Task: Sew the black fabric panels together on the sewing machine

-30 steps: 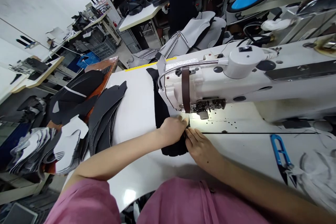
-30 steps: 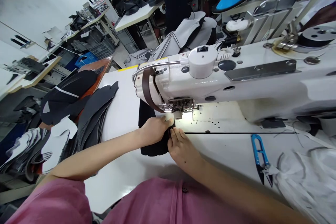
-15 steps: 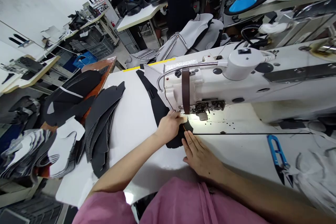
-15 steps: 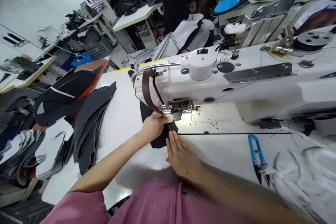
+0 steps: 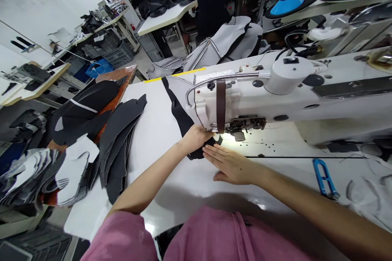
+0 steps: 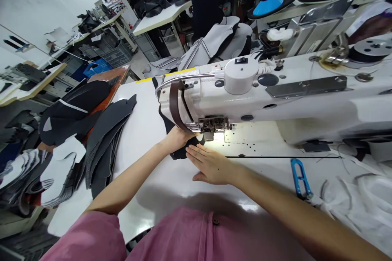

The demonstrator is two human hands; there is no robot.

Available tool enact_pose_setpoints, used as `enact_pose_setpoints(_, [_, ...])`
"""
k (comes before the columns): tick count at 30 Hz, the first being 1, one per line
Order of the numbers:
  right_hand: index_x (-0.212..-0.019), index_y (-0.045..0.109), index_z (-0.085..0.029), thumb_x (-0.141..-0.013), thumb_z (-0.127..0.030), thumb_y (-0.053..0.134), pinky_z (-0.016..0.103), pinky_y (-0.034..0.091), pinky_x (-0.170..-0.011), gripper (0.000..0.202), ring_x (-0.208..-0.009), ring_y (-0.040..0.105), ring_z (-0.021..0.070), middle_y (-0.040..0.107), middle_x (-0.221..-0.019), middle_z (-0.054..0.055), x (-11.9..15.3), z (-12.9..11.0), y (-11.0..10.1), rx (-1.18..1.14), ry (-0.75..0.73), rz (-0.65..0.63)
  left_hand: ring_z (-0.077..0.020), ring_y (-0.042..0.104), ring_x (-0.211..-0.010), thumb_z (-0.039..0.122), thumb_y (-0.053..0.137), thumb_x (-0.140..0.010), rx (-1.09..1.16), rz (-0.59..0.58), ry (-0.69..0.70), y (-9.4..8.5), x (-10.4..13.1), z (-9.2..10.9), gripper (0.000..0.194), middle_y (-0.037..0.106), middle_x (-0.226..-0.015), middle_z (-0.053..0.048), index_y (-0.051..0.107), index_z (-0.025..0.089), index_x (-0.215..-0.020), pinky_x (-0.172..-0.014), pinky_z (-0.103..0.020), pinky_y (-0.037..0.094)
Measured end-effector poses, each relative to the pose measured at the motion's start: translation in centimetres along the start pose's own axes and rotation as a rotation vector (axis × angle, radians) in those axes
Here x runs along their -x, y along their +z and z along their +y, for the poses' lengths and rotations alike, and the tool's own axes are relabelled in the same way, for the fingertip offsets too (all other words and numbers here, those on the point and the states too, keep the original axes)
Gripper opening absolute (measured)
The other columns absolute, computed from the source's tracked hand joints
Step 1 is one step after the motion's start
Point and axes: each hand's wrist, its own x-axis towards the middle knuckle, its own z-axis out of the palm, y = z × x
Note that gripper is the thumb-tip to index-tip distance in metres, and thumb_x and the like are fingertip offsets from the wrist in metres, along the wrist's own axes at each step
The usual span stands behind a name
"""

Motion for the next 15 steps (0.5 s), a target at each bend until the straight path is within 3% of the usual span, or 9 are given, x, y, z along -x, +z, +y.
enact_pose_setpoints(6, [-0.139, 0.031, 0.003, -0.087, -0.062, 0.039, 0.051, 0.022, -0.112, 0.084, -0.138, 0.022, 0.0323, 0.031, -0.144, 0.027, -2.7, 0.4, 0.5, 0.026, 0.104, 0.046, -0.0199, 0.059, -0.084, 0.011, 0.036, -0.090, -0.104, -0.042, -0.033, -0.1, -0.5, 0.5, 0.028, 0.064, -0.088, -0.011, 0.063, 0.013, -0.098, -0.078, -0.034, 0.048])
enact_pose_setpoints(15, [-0.132, 0.042, 0.003, -0.087, -0.060, 0.039, 0.056, 0.020, -0.111, 0.077, -0.134, 0.028, 0.0355, 0.041, -0.137, 0.026, -4.4, 0.2, 0.9, 0.135, 0.181, 0.142, -0.0229, 0.060, -0.089, 0.014, 0.040, -0.089, -0.064, -0.024, -0.140, 0.4, -0.9, -0.3, 0.026, 0.066, -0.088, -0.012, 0.066, 0.013, -0.087, -0.079, -0.035, 0.047])
